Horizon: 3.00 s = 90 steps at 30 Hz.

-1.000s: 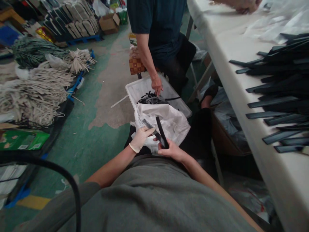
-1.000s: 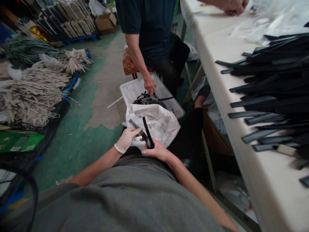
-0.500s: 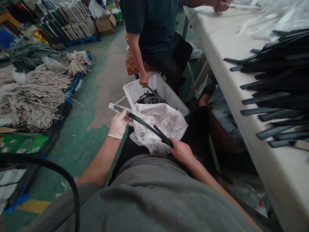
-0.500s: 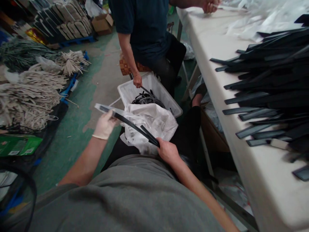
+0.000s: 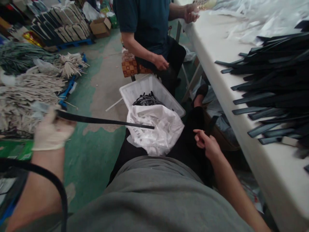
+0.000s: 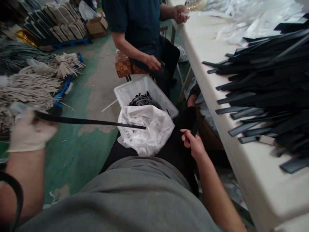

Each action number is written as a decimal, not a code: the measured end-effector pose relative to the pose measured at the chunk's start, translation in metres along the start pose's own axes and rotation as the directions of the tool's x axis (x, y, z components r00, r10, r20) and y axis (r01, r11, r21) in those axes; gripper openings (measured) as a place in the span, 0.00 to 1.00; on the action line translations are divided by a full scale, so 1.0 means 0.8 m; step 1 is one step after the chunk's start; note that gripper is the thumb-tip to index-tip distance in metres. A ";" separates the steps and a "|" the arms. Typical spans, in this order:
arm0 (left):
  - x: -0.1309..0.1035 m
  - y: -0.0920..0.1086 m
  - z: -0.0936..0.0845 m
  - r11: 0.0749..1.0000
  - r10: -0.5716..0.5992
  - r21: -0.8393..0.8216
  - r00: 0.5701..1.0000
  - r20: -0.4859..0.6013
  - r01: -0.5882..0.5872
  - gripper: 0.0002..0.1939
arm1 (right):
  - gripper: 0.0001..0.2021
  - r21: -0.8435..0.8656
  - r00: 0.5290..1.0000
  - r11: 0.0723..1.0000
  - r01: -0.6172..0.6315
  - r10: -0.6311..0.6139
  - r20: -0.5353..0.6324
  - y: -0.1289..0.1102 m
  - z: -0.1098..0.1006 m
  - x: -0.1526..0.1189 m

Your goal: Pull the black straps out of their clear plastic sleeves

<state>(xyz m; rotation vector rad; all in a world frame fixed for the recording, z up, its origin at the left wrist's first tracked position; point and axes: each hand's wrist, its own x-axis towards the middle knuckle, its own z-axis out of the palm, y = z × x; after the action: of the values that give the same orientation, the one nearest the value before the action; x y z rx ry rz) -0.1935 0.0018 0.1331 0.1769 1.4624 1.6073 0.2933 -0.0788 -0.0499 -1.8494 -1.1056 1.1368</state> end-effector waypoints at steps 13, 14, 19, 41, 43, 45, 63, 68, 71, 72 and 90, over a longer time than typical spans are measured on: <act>-0.031 -0.159 0.065 0.993 -0.072 -0.058 0.916 0.395 0.104 0.10 | 0.20 0.217 0.624 0.888 0.406 -0.442 0.644 -0.140 0.178 -0.013; -0.024 -0.154 0.057 0.993 -0.053 -0.079 0.926 0.374 0.089 0.11 | 0.21 0.167 0.629 0.884 0.436 -0.432 0.646 -0.141 0.176 -0.011; -0.012 -0.151 0.027 0.965 -0.069 -0.227 0.966 0.251 0.128 0.10 | 0.11 -0.320 0.717 0.678 0.662 -0.448 0.534 -0.171 0.119 -0.005; -0.088 -0.276 0.001 0.728 -0.556 -0.095 0.665 0.499 0.679 0.20 | 0.16 -0.515 0.753 0.625 0.587 -0.187 0.631 -0.167 0.098 -0.033; -0.081 -0.283 -0.010 0.689 -0.616 -0.072 0.635 0.466 0.721 0.25 | 0.18 -0.506 0.761 0.654 0.562 -0.169 0.626 -0.156 0.090 -0.035; -0.070 -0.291 -0.019 0.678 -0.658 -0.091 0.656 0.370 0.730 0.27 | 0.19 -0.494 0.760 0.682 0.539 -0.141 0.635 -0.146 0.085 -0.037; -0.069 -0.325 -0.016 0.771 -0.564 -0.236 0.806 0.178 0.592 0.17 | 0.14 -0.735 0.779 0.357 0.576 0.031 0.626 -0.137 0.132 -0.045; -0.087 -0.336 -0.009 0.741 -0.591 -0.166 0.749 0.299 0.650 0.19 | 0.17 -0.639 0.732 0.542 0.546 0.062 0.678 -0.152 0.179 -0.031; -0.081 -0.336 -0.005 0.740 -0.597 -0.130 0.733 0.326 0.660 0.19 | 0.18 -0.551 0.687 0.648 0.526 0.058 0.724 -0.159 0.181 -0.029; -0.076 -0.332 -0.005 0.758 -0.574 -0.150 0.759 0.308 0.635 0.19 | 0.19 -0.523 0.680 0.691 0.499 0.063 0.731 -0.158 0.173 -0.028; -0.064 -0.304 0.004 0.875 -0.388 -0.169 0.866 0.316 0.454 0.19 | 0.19 -0.575 0.761 0.643 0.506 -0.020 0.648 -0.161 0.141 -0.034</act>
<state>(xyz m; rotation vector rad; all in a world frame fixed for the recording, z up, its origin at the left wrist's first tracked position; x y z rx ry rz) -0.0366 -0.0637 -0.0478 -0.0611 0.9986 1.3174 0.1440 -0.0387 0.0281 -1.7580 -2.4397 1.2091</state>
